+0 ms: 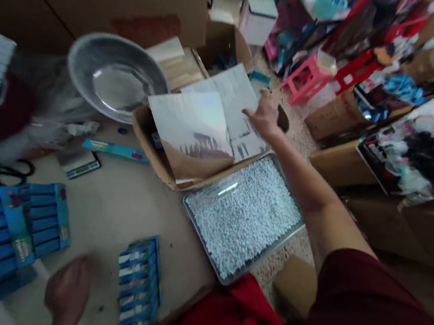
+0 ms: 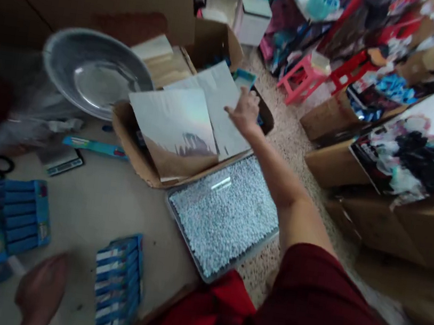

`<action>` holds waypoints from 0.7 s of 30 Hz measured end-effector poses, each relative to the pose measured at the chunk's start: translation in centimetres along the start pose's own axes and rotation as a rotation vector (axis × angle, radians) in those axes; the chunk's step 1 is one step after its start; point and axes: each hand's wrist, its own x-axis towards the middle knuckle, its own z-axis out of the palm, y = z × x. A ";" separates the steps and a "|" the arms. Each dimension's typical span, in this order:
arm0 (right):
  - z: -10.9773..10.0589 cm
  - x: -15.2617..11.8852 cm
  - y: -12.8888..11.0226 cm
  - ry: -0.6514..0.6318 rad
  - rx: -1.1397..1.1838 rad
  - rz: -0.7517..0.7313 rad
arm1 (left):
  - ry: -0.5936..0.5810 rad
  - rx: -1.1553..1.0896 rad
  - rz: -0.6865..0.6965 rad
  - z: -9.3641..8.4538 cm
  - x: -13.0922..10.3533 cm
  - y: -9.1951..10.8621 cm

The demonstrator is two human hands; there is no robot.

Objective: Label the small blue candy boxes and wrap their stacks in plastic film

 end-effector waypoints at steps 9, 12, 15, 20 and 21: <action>-0.5 -12.3 4.7 -0.015 0.125 0.187 | -0.145 0.035 -0.127 3.7 14.3 10.1; 0.1 -20.0 2.5 -0.271 0.394 0.100 | -0.100 0.000 -0.097 4.9 15.8 11.9; 0.2 -22.5 1.0 -0.156 0.565 0.255 | 0.007 -0.023 -0.202 6.8 16.7 13.6; -3.7 -10.6 -1.0 0.087 0.590 0.124 | 0.143 0.008 -0.273 9.6 17.3 15.4; -4.0 -6.5 -1.9 0.101 0.622 0.039 | 0.157 0.017 -0.272 9.9 17.3 15.4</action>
